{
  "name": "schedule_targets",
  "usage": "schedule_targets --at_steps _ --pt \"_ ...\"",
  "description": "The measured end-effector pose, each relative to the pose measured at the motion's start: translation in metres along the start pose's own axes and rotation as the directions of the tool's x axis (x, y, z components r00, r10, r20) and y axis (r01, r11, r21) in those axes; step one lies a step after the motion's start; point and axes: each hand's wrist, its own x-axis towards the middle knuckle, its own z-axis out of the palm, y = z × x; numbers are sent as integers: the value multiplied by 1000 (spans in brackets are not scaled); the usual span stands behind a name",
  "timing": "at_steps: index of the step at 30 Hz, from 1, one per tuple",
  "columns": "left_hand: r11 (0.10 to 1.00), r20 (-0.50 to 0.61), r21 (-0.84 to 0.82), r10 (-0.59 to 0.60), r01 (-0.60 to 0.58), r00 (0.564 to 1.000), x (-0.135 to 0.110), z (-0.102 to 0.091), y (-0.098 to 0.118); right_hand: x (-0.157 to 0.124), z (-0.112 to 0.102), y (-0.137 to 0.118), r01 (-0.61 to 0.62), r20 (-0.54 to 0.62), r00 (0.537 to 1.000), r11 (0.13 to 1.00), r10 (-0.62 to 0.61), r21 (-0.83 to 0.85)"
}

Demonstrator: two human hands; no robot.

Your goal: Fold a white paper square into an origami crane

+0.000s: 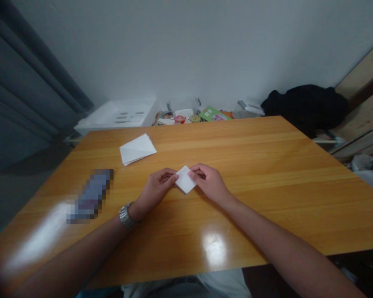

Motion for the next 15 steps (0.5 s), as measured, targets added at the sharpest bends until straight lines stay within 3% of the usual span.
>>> schedule_targets --at_steps 7,15 --pt "997 -37 75 26 -24 999 -1 -1 4 0 2 4 -26 38 999 999 24 40" --pt "985 57 173 14 -23 998 -5 -4 9 -2 1 0 -6 70 998 999 3 39"
